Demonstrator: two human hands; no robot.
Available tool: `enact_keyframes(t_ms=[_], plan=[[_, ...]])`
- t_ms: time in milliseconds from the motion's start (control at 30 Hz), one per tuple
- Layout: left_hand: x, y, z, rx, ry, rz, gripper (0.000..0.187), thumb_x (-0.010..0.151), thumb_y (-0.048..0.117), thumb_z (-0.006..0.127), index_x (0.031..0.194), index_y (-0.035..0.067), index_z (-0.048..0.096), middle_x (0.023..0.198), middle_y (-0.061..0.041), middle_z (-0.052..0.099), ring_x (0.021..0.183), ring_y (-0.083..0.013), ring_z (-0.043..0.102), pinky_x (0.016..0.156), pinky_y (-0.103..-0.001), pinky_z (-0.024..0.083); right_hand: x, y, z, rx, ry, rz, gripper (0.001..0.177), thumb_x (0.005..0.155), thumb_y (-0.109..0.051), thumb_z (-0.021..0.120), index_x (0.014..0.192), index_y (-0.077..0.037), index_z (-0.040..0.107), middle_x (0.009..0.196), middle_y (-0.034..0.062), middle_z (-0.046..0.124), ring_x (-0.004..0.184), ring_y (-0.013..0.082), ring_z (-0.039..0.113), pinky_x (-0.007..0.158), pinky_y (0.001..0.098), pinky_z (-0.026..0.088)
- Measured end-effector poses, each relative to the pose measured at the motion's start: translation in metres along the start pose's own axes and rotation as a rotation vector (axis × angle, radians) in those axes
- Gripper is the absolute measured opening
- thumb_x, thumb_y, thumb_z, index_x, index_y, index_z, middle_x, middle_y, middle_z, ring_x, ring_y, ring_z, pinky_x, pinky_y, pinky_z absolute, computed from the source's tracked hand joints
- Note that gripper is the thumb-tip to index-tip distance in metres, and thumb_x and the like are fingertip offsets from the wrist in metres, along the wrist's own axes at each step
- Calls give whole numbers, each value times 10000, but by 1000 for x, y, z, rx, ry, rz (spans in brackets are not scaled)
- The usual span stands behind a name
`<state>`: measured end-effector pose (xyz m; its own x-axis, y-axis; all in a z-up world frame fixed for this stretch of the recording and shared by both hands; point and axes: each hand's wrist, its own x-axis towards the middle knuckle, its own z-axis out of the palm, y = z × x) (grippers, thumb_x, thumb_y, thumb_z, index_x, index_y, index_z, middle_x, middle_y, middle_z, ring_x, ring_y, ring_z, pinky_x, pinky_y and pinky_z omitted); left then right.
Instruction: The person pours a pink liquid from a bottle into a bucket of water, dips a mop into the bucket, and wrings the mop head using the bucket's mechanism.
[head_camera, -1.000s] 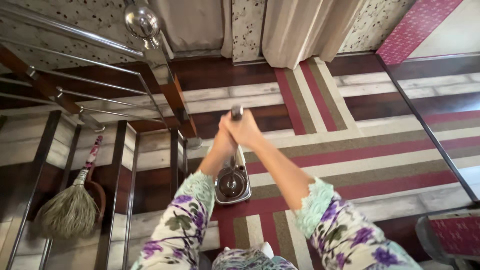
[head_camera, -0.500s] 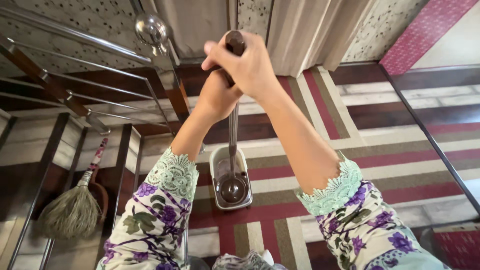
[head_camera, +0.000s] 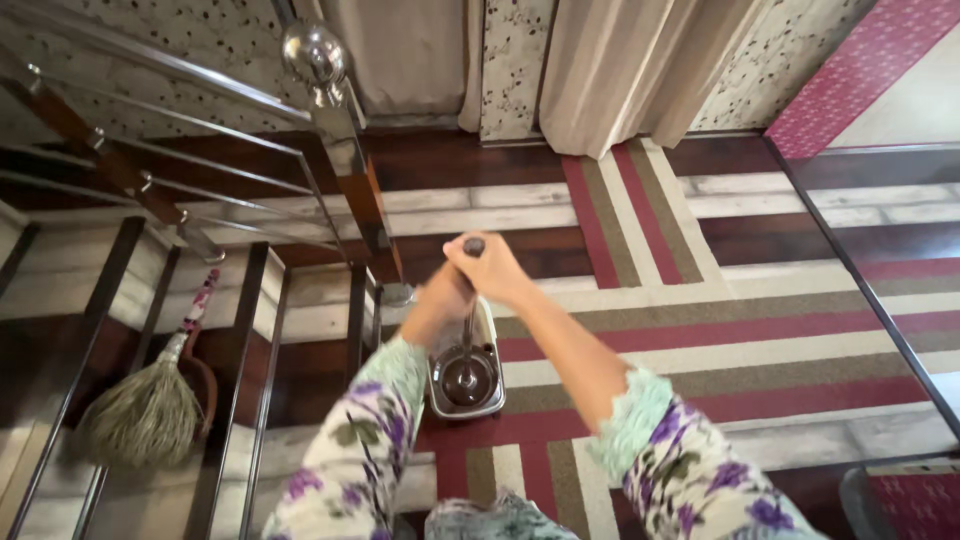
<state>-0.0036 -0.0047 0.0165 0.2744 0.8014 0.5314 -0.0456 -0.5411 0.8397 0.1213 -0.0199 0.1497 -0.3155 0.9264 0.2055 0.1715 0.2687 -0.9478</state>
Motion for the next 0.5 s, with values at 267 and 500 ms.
enact_keyframes(t_ms=[267, 500], plan=[[148, 191, -31, 112, 84, 0, 511, 834, 96, 777, 1272, 38, 519, 1208, -107, 680, 1121, -184, 680, 946, -294, 586, 58, -194, -57, -48, 5, -289, 323, 925, -272, 686, 752, -1, 710, 786, 69, 779, 698, 130, 686, 688, 310, 571], [133, 106, -19, -1017, 212, -348, 455, 1014, 483, 438, 1317, 161, 546, 1240, -21, 658, 1162, -167, 634, 1006, -358, 534, 50, -138, -33, 0, 70, -245, 318, 960, -236, 648, 751, -4, 706, 766, 84, 766, 704, 120, 689, 691, 307, 570]])
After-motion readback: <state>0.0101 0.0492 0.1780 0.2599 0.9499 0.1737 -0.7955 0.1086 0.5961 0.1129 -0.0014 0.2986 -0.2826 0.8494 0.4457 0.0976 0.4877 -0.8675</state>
